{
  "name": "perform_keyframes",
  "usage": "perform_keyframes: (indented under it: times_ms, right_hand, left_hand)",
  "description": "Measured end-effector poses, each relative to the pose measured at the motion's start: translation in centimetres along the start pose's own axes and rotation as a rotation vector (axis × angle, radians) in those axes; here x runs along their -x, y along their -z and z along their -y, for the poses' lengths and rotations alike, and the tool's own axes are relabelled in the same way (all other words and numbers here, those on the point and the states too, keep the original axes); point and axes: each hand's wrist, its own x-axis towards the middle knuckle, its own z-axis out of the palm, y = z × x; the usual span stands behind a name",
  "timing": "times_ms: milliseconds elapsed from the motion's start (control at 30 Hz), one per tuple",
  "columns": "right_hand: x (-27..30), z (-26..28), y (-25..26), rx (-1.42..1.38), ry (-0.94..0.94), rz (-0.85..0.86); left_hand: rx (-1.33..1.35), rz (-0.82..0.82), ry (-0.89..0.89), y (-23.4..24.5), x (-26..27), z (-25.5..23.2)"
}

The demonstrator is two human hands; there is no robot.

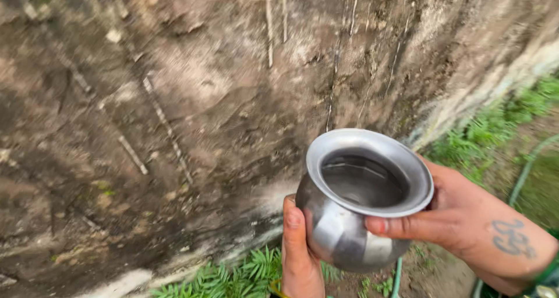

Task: The person holds a metal pot and pours water onto plants growing in the ground and in pots near a wall in an outdoor garden.

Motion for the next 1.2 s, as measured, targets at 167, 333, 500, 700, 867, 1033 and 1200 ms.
perform_keyframes:
  times_ms: [167,333,500,700,867,1033,1200]
  right_hand:
    - [-2.2,-0.7,8.3,-0.089,-0.005,0.127]
    - [-4.1,-3.4,15.6,-0.140,-0.022,0.297]
    - [-5.7,-6.2,20.8,-0.175,-0.114,0.377]
    - [-6.9,-9.7,22.0,-0.156,-0.492,0.337]
    - [-7.9,-16.0,21.9,-0.086,-0.455,0.340]
    - [-12.0,-28.8,21.0,0.046,-0.356,0.200]
    - [-14.0,-46.3,21.9,0.097,-0.478,0.102]
  left_hand:
    - [-0.203,-0.232,0.075,-2.2,-2.8,5.8]
    - [-0.159,-0.399,0.123,-6.2,-3.5,11.8]
    - [-0.107,-0.335,-0.073,-11.9,-2.8,14.7]
    - [-0.099,-0.377,-0.123,-14.3,-2.3,15.2]
    - [-0.112,-0.350,-0.124,-10.5,-1.6,15.4]
    - [-0.062,-0.301,-0.104,-1.6,-3.8,16.4]
    - [0.021,-0.383,-0.153,8.0,-1.5,25.0]
